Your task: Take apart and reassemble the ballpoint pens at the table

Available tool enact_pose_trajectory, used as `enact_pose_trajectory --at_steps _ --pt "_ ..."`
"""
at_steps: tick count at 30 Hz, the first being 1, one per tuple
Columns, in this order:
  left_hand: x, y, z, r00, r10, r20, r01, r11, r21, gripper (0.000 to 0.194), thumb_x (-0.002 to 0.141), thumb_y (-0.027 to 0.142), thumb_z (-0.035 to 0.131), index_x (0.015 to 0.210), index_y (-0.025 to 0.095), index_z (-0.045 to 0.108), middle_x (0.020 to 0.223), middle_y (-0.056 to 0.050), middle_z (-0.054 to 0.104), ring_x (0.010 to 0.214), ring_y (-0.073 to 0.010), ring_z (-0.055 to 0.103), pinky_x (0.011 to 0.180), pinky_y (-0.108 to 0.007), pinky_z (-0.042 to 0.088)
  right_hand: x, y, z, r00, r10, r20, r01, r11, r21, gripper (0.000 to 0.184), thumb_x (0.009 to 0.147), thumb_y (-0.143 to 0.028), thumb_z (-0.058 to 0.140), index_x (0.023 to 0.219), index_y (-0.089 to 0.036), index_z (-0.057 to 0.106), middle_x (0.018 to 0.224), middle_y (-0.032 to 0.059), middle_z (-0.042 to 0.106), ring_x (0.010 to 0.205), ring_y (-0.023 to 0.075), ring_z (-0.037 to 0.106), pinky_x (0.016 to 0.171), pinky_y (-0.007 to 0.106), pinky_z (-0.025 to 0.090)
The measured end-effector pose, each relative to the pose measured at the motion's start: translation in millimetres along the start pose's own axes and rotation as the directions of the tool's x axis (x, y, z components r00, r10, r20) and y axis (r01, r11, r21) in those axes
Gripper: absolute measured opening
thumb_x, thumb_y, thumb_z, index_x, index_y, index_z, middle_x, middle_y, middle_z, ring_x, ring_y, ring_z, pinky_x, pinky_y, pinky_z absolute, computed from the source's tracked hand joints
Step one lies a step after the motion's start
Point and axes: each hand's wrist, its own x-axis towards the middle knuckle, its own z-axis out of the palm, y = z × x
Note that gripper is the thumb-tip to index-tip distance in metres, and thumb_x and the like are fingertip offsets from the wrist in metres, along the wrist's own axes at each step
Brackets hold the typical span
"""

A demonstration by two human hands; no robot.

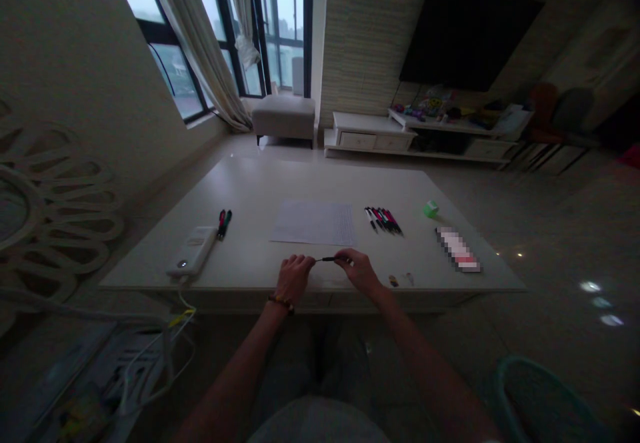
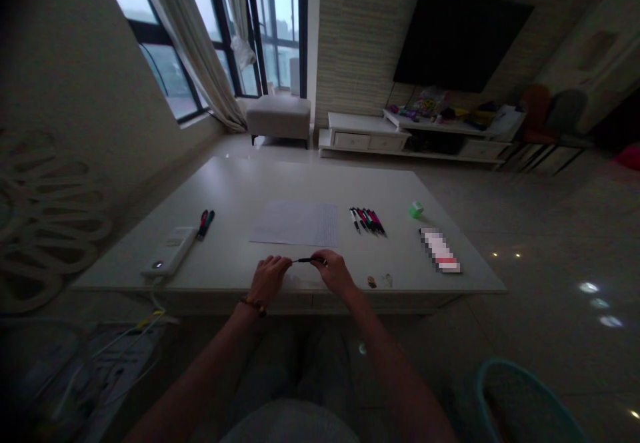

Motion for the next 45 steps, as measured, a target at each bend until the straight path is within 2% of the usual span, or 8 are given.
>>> enact_pose_trajectory --at_steps 11,22,26,29,33,36,40,45 --pt "0.3 1.7 -5.9 0.999 0.001 -0.034 -0.001 1.000 0.000 0.023 0.091 0.031 0.035 0.089 0.025 0.057 0.083 -0.001 0.061 0.081 -0.0165 0.048 0.071 -0.030 0.029 0.1 -1.6 -21.1 0.998 -0.006 -0.056 0.005 1.000 -0.006 0.013 0.076 -0.028 0.059 0.082 -0.019 0.065 0.079 0.0041 0.066 0.069 0.0152 0.058 0.066 0.028 0.046" --pt "-2.4 0.4 -10.3 1.000 0.010 -0.027 -0.011 0.999 -0.038 0.022 0.090 0.029 0.036 0.091 0.025 0.057 0.085 -0.002 0.061 0.081 -0.0160 0.048 0.071 -0.030 0.030 0.9 -7.2 -19.8 1.000 0.021 -0.021 -0.021 1.000 0.004 0.014 0.075 -0.029 0.059 0.081 -0.018 0.066 0.079 0.0050 0.067 0.070 0.0159 0.059 0.066 0.029 0.046" --pt "-2.0 4.1 -7.6 1.000 0.029 -0.008 -0.030 0.999 -0.044 0.023 0.090 0.030 0.036 0.091 0.025 0.058 0.085 -0.002 0.061 0.082 -0.0157 0.049 0.072 -0.030 0.031 -0.4 -9.4 -13.1 1.000 0.018 -0.003 -0.018 0.999 0.027 0.014 0.075 -0.029 0.060 0.082 -0.018 0.066 0.079 0.0048 0.067 0.071 0.0156 0.060 0.066 0.028 0.046" --pt "-0.4 8.5 -2.8 0.998 0.058 -0.010 -0.059 0.994 -0.095 0.022 0.089 0.031 0.039 0.103 0.025 0.055 0.091 -0.002 0.063 0.085 -0.0158 0.050 0.074 -0.030 0.033 -0.7 -12.2 -4.4 0.999 0.025 0.043 -0.027 0.998 0.058 0.014 0.074 -0.029 0.062 0.082 -0.018 0.067 0.078 0.0048 0.068 0.070 0.0155 0.061 0.066 0.028 0.046" --pt "1.9 10.7 2.1 0.998 0.058 -0.016 -0.060 0.983 -0.172 0.033 0.086 0.030 0.048 0.118 0.023 0.047 0.097 -0.003 0.064 0.085 -0.0157 0.052 0.077 -0.029 0.035 -2.6 -15.5 4.5 0.997 0.069 0.043 -0.074 0.991 0.114 0.016 0.072 -0.030 0.063 0.082 -0.017 0.067 0.078 0.0052 0.068 0.072 0.0160 0.062 0.068 0.028 0.047" --pt "1.4 10.0 3.2 0.997 0.077 -0.018 -0.079 0.983 -0.169 0.028 0.085 0.030 0.049 0.112 0.023 0.051 0.098 -0.003 0.065 0.085 -0.0159 0.053 0.076 -0.030 0.035 -5.1 -15.9 6.6 0.991 0.123 0.053 -0.129 0.982 0.135 0.018 0.072 -0.033 0.063 0.079 -0.016 0.068 0.074 0.0050 0.068 0.067 0.0158 0.062 0.064 0.027 0.047" --pt "-0.5 11.7 2.9 0.989 0.139 -0.055 -0.145 0.982 -0.124 0.022 0.086 0.032 0.046 0.105 0.024 0.055 0.091 -0.003 0.065 0.085 -0.0163 0.053 0.075 -0.030 0.035 -5.3 -12.1 6.3 0.976 0.203 0.084 -0.213 0.967 0.142 0.022 0.074 -0.036 0.060 0.072 -0.015 0.066 0.059 0.0027 0.064 0.052 0.0123 0.056 0.050 0.022 0.042" --pt "0.5 14.3 2.3 0.981 0.190 -0.046 -0.193 0.978 -0.076 0.020 0.088 0.030 0.042 0.099 0.023 0.057 0.086 -0.004 0.065 0.083 -0.0167 0.052 0.075 -0.031 0.034 -3.2 -6.8 2.6 0.938 0.292 0.187 -0.314 0.944 0.103 0.040 0.080 -0.047 0.049 0.060 -0.015 0.062 0.041 -0.0014 0.052 0.038 0.0089 0.045 0.042 0.020 0.034"
